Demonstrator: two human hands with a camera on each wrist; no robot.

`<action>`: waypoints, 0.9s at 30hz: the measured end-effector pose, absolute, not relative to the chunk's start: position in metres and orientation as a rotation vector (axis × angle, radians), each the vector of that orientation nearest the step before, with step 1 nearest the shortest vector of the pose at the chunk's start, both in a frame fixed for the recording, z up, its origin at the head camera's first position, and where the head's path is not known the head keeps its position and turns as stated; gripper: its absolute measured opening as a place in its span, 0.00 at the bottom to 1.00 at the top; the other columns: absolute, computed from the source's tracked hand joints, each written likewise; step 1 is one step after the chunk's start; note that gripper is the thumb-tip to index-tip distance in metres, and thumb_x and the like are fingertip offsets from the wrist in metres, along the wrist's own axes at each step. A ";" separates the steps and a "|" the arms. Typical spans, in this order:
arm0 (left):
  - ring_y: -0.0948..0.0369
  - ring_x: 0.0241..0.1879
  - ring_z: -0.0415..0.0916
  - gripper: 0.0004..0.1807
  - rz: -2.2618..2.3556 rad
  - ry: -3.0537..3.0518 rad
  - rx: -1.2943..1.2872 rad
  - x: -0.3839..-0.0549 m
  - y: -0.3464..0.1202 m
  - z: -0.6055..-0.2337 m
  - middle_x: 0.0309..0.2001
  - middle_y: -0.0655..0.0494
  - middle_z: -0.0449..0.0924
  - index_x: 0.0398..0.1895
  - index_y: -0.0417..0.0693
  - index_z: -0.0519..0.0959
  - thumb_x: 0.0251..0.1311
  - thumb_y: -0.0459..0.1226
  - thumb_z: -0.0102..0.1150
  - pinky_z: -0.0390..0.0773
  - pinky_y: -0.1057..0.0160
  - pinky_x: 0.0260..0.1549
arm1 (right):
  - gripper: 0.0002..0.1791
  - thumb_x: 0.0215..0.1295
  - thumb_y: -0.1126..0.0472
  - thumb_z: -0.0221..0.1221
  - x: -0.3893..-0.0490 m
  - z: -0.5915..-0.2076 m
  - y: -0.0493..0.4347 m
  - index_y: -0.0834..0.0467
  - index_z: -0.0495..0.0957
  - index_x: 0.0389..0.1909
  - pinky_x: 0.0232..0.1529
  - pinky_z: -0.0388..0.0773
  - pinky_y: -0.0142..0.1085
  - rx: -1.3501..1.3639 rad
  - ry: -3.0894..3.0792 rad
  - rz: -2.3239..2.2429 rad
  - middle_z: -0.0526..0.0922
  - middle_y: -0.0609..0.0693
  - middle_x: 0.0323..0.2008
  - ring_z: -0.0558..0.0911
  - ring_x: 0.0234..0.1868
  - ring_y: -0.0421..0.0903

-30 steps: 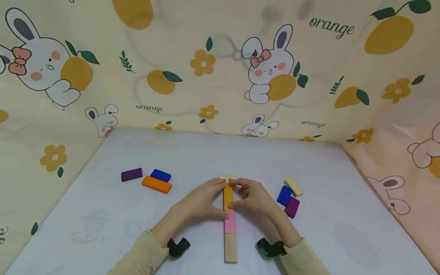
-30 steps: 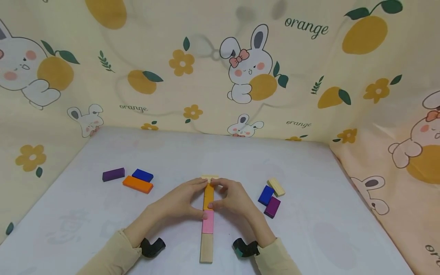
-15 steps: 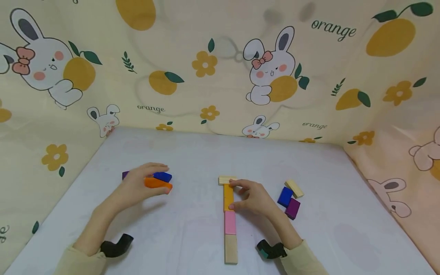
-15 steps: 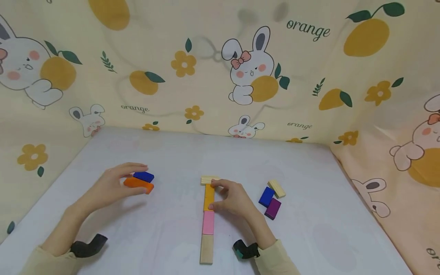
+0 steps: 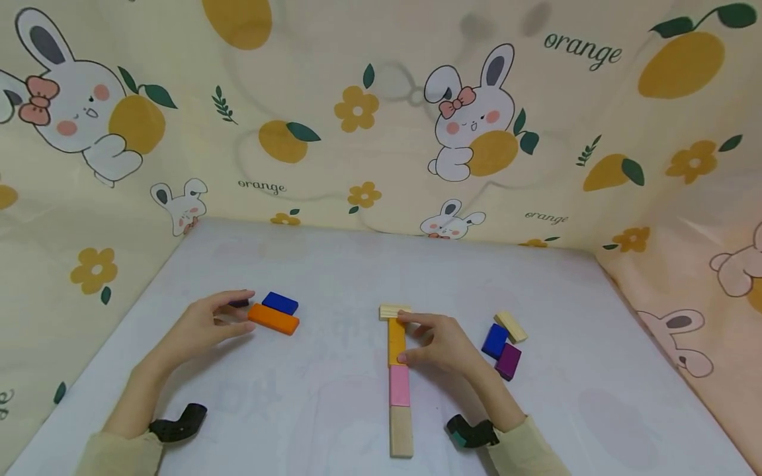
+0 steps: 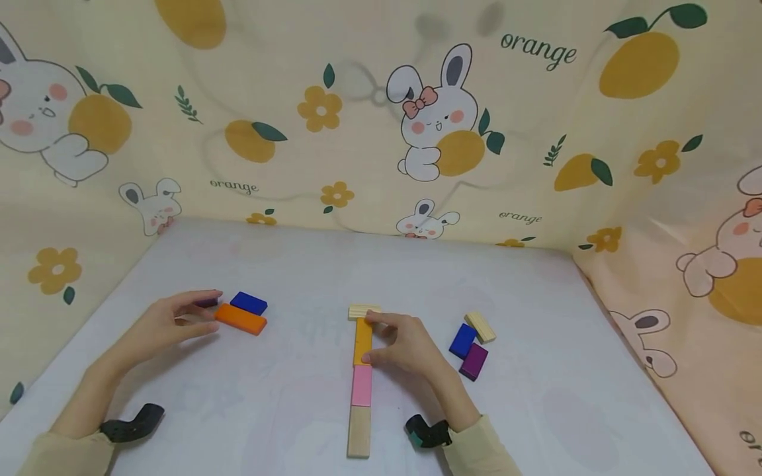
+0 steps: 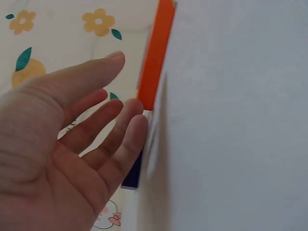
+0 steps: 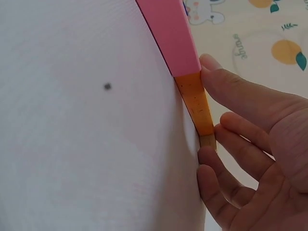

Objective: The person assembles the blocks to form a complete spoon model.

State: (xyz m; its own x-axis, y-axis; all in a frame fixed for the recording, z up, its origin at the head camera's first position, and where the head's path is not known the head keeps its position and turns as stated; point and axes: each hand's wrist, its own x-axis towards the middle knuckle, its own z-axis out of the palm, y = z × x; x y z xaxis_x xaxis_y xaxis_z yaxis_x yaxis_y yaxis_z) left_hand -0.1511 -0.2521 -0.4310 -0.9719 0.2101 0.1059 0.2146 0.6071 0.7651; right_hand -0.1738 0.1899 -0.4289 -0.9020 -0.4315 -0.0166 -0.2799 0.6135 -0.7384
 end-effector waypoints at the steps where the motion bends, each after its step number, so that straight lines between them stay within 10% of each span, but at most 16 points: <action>1: 0.56 0.44 0.78 0.33 -1.336 -2.821 -0.366 -0.152 -0.252 -0.432 0.52 0.48 0.80 0.64 0.42 0.74 0.57 0.44 0.72 0.78 0.65 0.43 | 0.37 0.46 0.51 0.78 -0.174 -0.428 0.190 0.50 0.78 0.62 0.41 0.79 0.39 -0.596 2.645 -1.165 0.81 0.48 0.49 0.78 0.41 0.48; 27: 0.56 0.37 0.74 0.28 -1.268 -2.876 -0.264 -0.151 -0.241 -0.437 0.49 0.49 0.81 0.57 0.42 0.78 0.53 0.38 0.74 0.76 0.65 0.34 | 0.36 0.46 0.52 0.78 -0.174 -0.430 0.190 0.49 0.79 0.60 0.42 0.78 0.39 -0.569 2.633 -1.186 0.80 0.45 0.53 0.77 0.44 0.48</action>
